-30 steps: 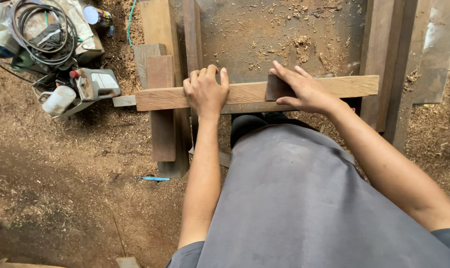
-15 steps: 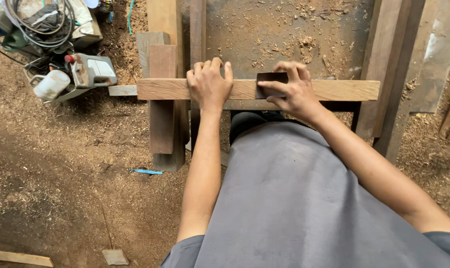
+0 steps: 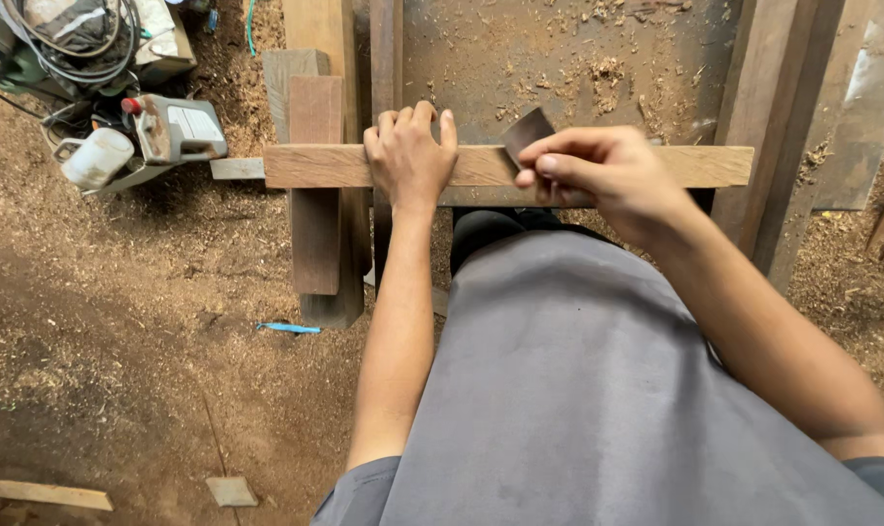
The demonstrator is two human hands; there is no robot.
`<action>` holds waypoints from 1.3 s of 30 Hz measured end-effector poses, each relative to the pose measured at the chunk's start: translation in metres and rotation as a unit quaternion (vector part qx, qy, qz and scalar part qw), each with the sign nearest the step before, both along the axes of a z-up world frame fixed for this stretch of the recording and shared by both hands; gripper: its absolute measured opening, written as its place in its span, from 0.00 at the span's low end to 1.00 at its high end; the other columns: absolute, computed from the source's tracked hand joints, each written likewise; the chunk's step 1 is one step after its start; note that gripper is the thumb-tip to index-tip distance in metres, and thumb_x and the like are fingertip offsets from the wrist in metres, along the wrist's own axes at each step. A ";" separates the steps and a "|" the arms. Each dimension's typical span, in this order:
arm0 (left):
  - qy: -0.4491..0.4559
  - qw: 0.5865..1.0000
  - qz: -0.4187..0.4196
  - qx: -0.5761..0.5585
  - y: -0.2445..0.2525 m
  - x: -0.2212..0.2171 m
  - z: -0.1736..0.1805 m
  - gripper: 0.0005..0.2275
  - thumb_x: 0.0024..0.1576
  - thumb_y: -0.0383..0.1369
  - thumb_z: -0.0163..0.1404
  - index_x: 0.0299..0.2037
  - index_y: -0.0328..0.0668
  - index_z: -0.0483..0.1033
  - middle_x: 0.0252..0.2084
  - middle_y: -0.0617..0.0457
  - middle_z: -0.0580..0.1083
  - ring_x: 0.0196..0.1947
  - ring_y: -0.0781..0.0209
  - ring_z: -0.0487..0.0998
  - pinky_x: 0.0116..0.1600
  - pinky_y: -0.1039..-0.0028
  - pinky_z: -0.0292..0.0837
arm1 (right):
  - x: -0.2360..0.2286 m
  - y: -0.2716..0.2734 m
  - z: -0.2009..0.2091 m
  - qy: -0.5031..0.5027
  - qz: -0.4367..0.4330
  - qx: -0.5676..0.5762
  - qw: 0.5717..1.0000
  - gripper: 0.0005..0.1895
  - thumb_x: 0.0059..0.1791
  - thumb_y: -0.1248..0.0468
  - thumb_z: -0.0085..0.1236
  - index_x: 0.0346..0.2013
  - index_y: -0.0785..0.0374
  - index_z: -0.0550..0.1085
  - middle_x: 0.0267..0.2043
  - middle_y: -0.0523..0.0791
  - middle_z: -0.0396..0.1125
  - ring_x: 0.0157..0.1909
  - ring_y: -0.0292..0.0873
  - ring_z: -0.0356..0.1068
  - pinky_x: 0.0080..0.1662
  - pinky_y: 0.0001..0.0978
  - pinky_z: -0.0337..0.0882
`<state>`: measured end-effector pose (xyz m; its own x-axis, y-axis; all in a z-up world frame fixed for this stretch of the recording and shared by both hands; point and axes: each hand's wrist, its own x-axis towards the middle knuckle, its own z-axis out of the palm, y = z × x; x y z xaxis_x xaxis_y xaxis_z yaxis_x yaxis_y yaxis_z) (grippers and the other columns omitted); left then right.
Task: The person sands a piece of wood by hand using a piece of sandpaper.
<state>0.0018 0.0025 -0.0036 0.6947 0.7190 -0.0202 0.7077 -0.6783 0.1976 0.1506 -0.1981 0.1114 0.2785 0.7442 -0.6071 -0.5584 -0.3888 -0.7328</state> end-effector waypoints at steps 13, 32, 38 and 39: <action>-0.017 0.999 0.006 0.046 -0.005 -0.003 0.008 0.11 0.58 0.44 0.51 0.33 0.48 0.80 0.34 0.54 0.80 0.41 0.54 0.77 0.48 0.62 0.66 | -0.009 -0.044 0.116 0.068 -0.020 0.181 0.981 0.18 0.59 0.62 0.53 0.35 0.75 0.82 0.37 0.57 0.81 0.30 0.45 0.79 0.35 0.35 0.80; -0.052 0.997 -0.061 0.015 -0.006 -0.007 0.010 0.12 0.59 0.45 0.51 0.34 0.48 0.81 0.36 0.54 0.81 0.45 0.54 0.78 0.49 0.61 0.65 | -0.009 0.027 0.053 -0.255 0.165 0.183 0.935 0.52 0.44 0.55 0.69 0.76 0.63 0.50 0.68 0.51 0.57 0.67 0.46 0.59 0.65 0.41 0.63; -0.063 0.995 -0.079 0.004 -0.006 -0.010 0.020 0.12 0.59 0.45 0.52 0.35 0.48 0.81 0.38 0.53 0.80 0.50 0.52 0.76 0.51 0.59 0.65 | -0.023 -0.002 0.144 -0.040 0.091 0.216 0.971 0.55 0.39 0.46 0.73 0.70 0.77 0.63 0.27 0.38 0.63 0.28 0.31 0.61 0.31 0.25 0.62; -0.060 0.995 -0.082 0.003 -0.004 -0.008 0.022 0.12 0.59 0.45 0.52 0.35 0.48 0.81 0.38 0.53 0.80 0.51 0.52 0.76 0.51 0.59 0.65 | -0.028 -0.002 0.149 0.001 0.078 0.218 0.973 0.56 0.38 0.46 0.75 0.69 0.79 0.63 0.25 0.39 0.62 0.26 0.32 0.61 0.31 0.27 0.60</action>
<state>-0.0067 -0.0020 0.0182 0.7997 0.5957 0.0741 0.5588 -0.7839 0.2706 0.1222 -0.2005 0.2600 0.1407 0.9643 -0.2244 -0.5192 -0.1211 -0.8460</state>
